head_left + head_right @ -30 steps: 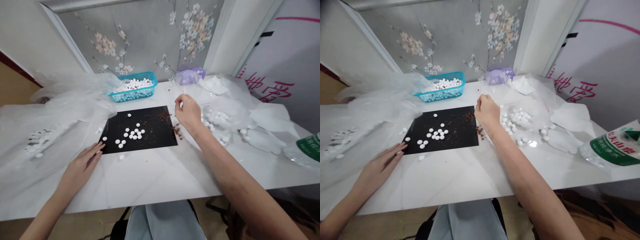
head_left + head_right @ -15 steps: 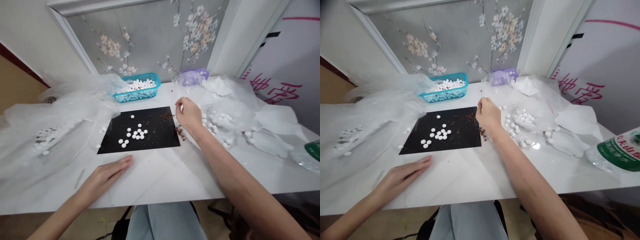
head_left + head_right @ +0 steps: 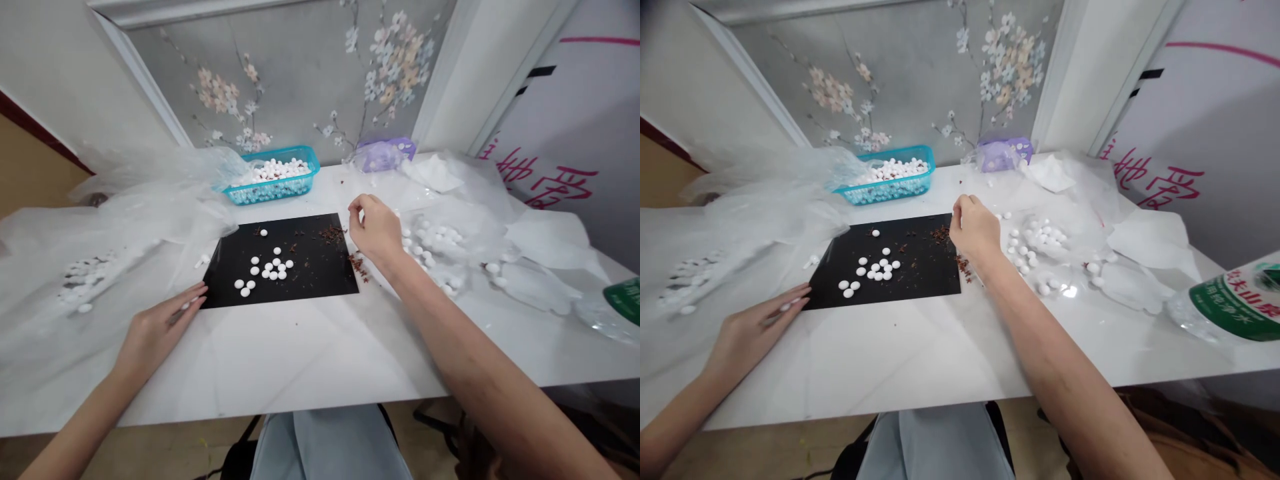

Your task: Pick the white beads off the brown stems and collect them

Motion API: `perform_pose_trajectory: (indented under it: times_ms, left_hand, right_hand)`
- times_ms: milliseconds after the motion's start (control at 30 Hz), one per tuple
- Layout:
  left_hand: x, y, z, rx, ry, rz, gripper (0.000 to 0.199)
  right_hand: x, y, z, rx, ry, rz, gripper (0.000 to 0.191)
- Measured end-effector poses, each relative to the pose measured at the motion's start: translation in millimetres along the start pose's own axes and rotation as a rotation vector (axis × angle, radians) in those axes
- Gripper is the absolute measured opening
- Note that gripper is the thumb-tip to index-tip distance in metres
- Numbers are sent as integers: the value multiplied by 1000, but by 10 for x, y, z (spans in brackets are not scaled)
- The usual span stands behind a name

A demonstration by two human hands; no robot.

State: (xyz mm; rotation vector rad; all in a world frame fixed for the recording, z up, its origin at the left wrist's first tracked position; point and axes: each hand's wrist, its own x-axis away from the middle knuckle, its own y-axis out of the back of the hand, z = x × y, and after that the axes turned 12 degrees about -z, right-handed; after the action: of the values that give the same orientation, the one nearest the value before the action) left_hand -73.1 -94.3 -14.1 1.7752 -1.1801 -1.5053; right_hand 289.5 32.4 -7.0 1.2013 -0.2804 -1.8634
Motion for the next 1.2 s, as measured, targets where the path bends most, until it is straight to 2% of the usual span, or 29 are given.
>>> perform_pose_trajectory:
  times_ms: [67, 133, 233, 300, 400, 467, 533, 600, 733, 800, 900, 1000, 1100, 1200]
  left_hand:
    - [18, 6, -31, 11, -99, 7, 32]
    - [-21, 12, -143, 29, -122, -3, 30]
    - [-181, -62, -484, 109, -48, -103, 27]
    - [-315, -200, -781, 220, -83, -151, 25]
    - [-484, -495, -1182, 358, -311, 12, 27]
    - [-555, -686, -1346, 412, -424, 139, 32]
    - [-594, -834, -1402, 441, -461, 196, 35]
    - [-612, -929, -1371, 451, -476, 198, 37]
    - [-635, -1006, -1260, 414, -475, 189, 39]
    - [-642, -1005, -1256, 367, -479, 150, 40]
    - [-630, -940, -1300, 329, -508, 38, 36]
    - [-583, -810, -1334, 366, -390, -41, 33]
    - [-532, -702, -1347, 497, -74, -78, 31]
    - [-523, -681, -1370, 787, 213, -85, 27]
  right_hand:
    - [-15, 5, -6, 3, -3, -7, 15]
    - [-32, 12, -17, 10, -15, -5, 16]
    - [-56, 8, -66, 46, -36, 39, 16]
    - [-67, -8, -120, 65, -29, 120, 16]
    - [-84, -39, -199, 52, 14, 278, 17]
    - [-96, -57, -226, 31, 49, 354, 18]
    - [-106, -74, -224, 12, 99, 392, 19]
    - [-110, -93, -201, 2, 148, 411, 19]
    - [-92, -129, -151, 6, 196, 454, 17]
    - [-77, -137, -148, 8, 196, 461, 17]
    - [-61, -138, -160, -37, 170, 395, 15]
    - [-48, -141, -135, -178, 95, 284, 13]
    - [-8, -161, -13, -436, -127, 208, 11]
    - [85, -180, 183, -733, -415, 294, 16]
